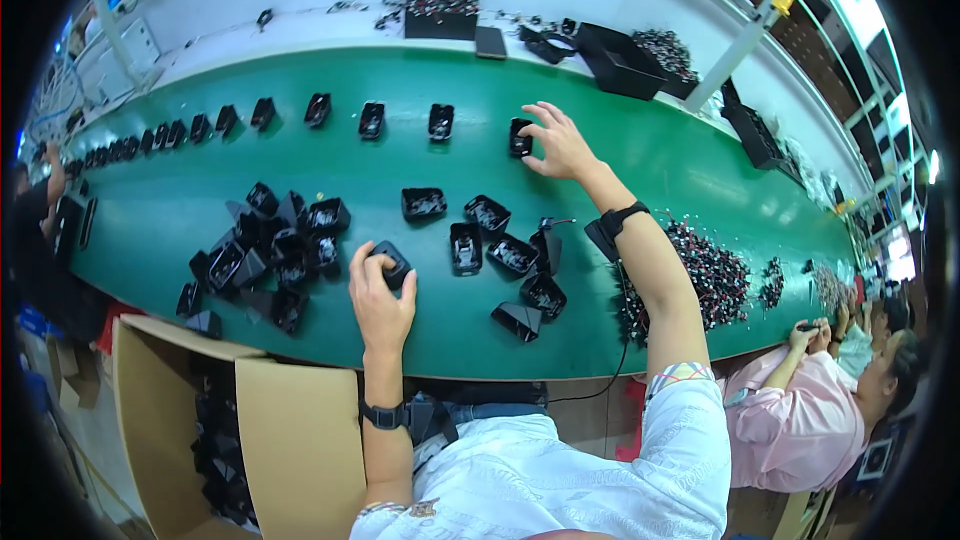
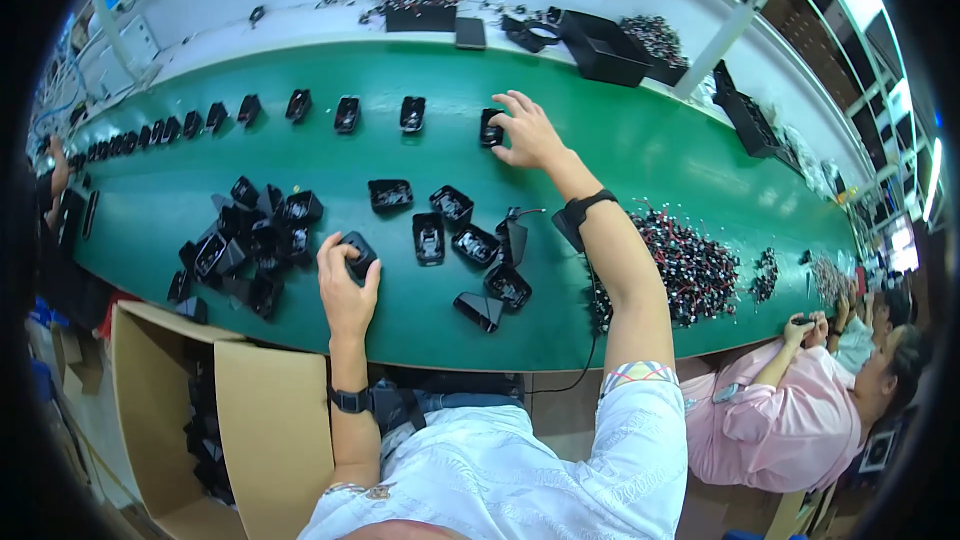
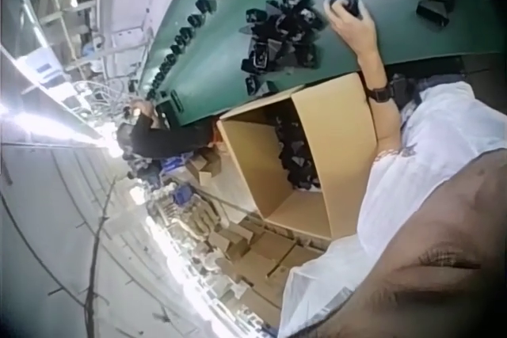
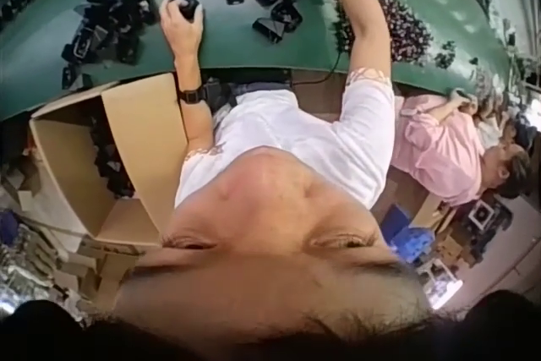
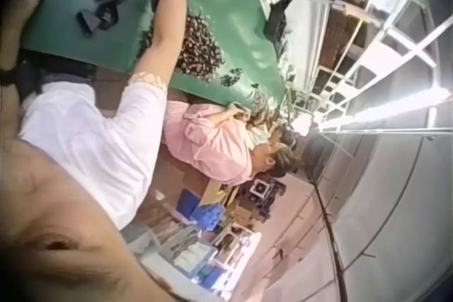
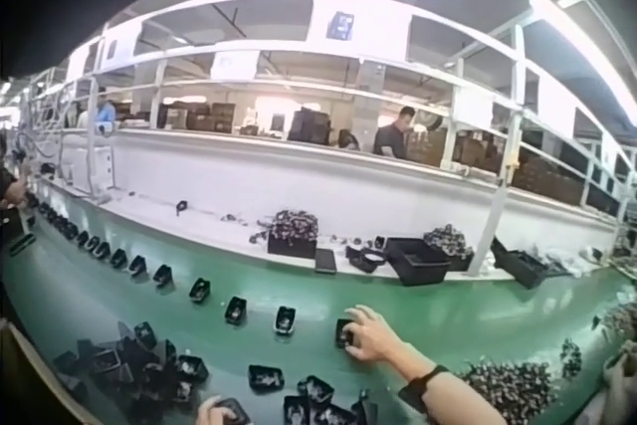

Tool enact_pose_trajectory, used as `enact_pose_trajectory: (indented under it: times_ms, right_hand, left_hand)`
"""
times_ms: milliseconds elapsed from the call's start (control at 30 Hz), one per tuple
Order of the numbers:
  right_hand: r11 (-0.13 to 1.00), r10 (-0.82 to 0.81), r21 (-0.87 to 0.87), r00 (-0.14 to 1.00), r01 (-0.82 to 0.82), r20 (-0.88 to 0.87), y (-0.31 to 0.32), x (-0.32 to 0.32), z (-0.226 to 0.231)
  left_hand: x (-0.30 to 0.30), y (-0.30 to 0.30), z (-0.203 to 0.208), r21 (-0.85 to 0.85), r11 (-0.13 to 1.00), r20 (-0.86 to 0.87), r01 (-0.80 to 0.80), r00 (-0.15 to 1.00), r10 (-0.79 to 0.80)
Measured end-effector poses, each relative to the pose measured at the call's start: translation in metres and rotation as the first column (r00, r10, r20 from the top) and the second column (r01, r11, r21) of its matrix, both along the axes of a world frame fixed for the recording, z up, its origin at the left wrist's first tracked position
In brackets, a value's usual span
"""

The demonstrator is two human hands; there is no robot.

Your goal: The person takes black plastic housings from a box and places them on a table. They pick up a housing and a wire, insert the wire into the housing by hand, and then set the assembled unit onto the table.

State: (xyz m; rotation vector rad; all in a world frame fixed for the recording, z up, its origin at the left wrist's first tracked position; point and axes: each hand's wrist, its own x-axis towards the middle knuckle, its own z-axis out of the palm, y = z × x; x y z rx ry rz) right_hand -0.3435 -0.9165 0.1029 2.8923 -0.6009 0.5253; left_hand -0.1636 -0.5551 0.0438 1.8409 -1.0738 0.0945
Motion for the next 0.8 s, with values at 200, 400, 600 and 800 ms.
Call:
enact_pose_trajectory:
  times_ms: [200,400,600,800]
  right_hand:
    - [0.951,0.002,0.308,0.991,0.039,-0.132,0.064,-0.064,0.066]
    - [0.951,-0.194,0.162,0.917,0.263,-0.349,0.15,-0.17,0.057]
    - [0.938,-0.286,0.147,0.939,0.315,-0.19,0.158,-0.179,0.012]
    - [0.925,-0.181,0.36,0.973,0.12,0.142,0.131,-0.145,0.024]
  left_hand:
    - [0.007,0.009,-0.006,0.056,0.998,0.078,-0.009,0.997,0.004]
    - [-0.001,0.01,0.008,0.024,0.996,-0.149,0.088,0.985,-0.083]
    - [-0.001,0.015,0.008,-0.127,0.965,-0.214,0.229,0.944,-0.252]
    - [0.006,0.021,0.013,-0.593,0.788,-0.767,0.162,0.185,-0.615]
